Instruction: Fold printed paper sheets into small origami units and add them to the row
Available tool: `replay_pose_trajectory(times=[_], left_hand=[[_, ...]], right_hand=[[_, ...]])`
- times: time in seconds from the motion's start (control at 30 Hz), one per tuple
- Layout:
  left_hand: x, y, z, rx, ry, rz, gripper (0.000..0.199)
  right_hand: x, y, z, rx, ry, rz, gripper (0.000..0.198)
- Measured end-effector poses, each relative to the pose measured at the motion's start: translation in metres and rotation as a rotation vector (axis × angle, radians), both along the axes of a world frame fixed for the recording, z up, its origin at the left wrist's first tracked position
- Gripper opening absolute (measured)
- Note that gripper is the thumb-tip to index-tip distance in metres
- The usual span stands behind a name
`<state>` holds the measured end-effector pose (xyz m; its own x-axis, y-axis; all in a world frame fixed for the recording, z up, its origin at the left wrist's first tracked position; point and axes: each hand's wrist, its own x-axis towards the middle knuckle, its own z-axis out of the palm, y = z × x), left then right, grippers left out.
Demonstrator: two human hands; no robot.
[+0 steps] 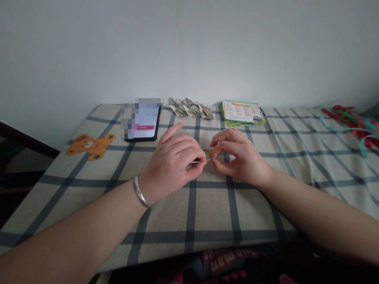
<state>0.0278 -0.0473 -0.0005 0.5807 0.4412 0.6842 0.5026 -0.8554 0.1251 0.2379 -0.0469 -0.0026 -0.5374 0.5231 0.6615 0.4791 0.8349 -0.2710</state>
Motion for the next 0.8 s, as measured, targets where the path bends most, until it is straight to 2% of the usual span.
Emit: replay_pose_trajectory(times=[0.37, 0.6, 0.8], left_hand=[[-0.0025, 0.0012, 0.0018, 0.035, 0.026, 0.010, 0.010], [-0.0037, 0.0048, 0.0010, 0.015, 0.053, -0.017, 0.010], [-0.0041, 0.0061, -0.0037, 0.009, 0.036, -0.031, 0.007]], right_hand=[[0.0018, 0.0010, 0.0009, 0.071, -0.063, -0.034, 0.007], [0.0015, 0.0011, -0.0014, -0.046, -0.031, -0.015, 0.005], [0.0026, 0.0034, -0.0031, -0.008, -0.075, -0.012, 0.005]])
